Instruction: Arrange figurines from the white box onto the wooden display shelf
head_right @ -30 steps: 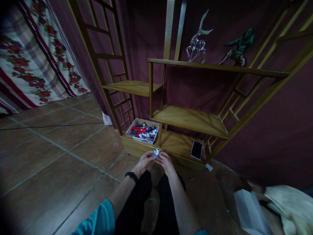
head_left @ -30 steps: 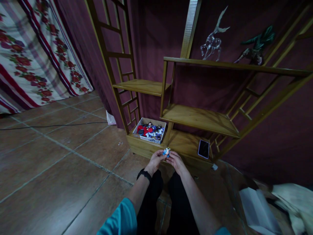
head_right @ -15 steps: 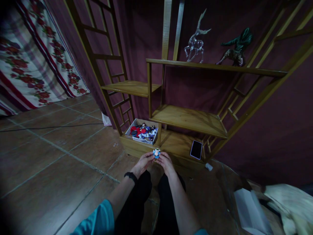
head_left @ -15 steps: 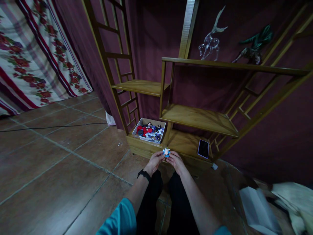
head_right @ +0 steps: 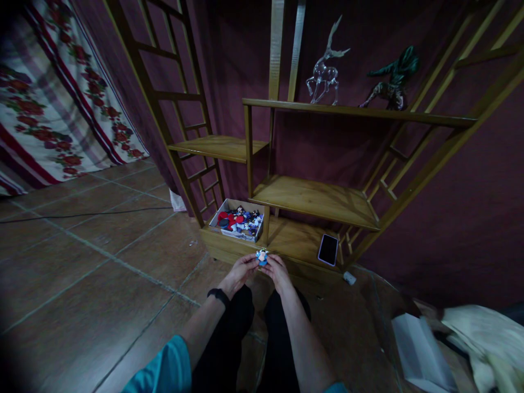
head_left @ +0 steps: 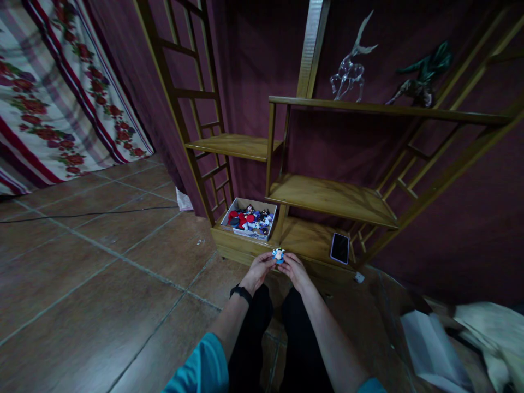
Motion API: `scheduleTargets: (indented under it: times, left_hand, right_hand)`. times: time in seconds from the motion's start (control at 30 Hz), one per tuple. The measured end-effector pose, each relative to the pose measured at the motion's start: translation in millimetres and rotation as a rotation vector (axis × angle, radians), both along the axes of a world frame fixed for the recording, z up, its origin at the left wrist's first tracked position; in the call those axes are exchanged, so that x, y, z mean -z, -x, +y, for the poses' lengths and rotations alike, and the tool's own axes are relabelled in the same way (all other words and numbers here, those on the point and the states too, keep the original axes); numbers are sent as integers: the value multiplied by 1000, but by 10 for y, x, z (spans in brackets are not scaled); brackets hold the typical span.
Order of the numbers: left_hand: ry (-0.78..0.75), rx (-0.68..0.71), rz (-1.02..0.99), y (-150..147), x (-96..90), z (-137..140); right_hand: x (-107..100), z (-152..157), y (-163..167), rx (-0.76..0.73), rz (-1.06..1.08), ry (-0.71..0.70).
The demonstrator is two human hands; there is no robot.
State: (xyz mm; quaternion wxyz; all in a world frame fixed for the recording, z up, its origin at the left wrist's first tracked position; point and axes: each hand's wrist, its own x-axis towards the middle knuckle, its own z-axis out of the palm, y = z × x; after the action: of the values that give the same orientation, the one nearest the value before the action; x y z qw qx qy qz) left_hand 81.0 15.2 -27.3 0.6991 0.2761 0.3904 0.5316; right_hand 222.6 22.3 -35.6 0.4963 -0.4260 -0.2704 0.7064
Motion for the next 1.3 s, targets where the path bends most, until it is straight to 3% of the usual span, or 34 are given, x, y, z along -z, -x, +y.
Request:
scheduleTargets:
  times: [1.3]
  left_hand:
    - [88,2,-6,45,146,68]
  right_hand:
    - [-43,-75,12,-83,-48,-120]
